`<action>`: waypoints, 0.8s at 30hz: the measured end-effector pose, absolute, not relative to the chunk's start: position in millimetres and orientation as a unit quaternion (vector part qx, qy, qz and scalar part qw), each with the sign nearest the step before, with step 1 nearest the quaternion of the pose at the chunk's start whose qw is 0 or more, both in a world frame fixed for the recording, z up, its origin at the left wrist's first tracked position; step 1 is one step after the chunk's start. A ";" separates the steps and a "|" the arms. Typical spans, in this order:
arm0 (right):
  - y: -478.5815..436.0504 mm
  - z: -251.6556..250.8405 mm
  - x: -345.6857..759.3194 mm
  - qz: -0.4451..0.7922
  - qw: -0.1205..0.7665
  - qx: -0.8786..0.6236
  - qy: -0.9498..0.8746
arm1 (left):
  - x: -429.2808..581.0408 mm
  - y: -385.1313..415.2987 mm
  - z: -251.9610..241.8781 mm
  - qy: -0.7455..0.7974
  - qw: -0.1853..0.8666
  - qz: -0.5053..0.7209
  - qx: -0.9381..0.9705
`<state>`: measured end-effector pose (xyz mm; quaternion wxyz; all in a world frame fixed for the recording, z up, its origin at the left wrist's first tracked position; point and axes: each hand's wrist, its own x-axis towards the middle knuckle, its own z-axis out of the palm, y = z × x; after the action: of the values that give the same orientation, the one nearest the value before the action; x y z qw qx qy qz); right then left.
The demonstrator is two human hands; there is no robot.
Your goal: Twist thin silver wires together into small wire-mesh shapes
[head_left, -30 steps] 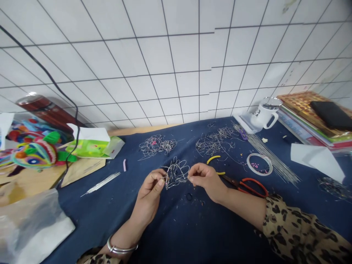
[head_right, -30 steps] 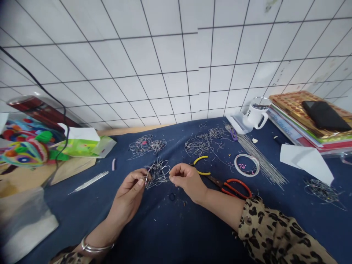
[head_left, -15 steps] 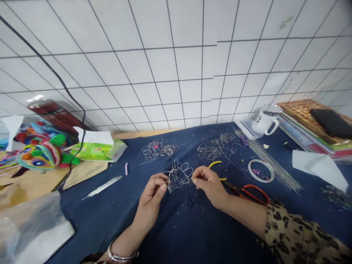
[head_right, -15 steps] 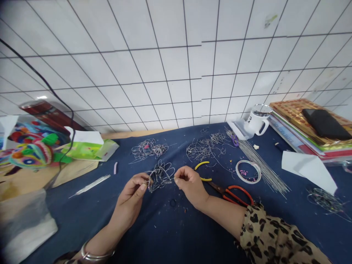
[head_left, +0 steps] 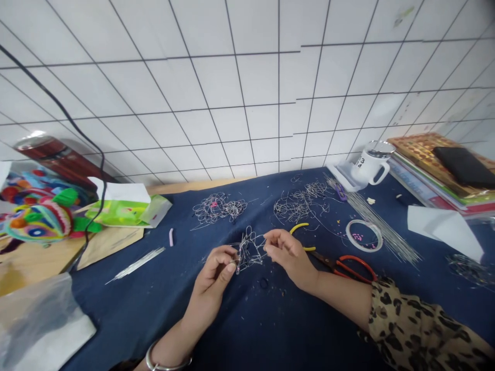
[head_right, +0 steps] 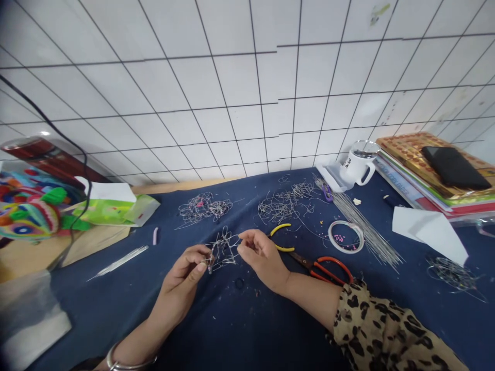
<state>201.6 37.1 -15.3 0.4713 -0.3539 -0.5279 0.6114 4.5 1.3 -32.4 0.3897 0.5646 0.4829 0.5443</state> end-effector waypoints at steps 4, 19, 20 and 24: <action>38.9 -22.8 202.6 0.613 0.450 -0.383 -0.524 | 6.0 -1.2 -32.3 0.473 0.448 0.533 0.540; 43.6 -23.5 198.2 0.718 0.432 -0.361 -0.411 | 1.2 3.4 -35.5 0.436 0.525 0.550 0.482; 43.7 -23.5 198.2 0.726 0.429 -0.358 -0.401 | 1.0 3.7 -35.2 0.438 0.526 0.550 0.479; 43.9 -24.6 198.6 0.738 0.426 -0.349 -0.389 | 0.0 4.7 -33.9 0.445 0.524 0.553 0.470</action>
<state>198.6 43.9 -24.6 0.4265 -0.3489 -0.3887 0.7385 0.0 4.7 -33.9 0.5239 0.4702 0.4453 0.5533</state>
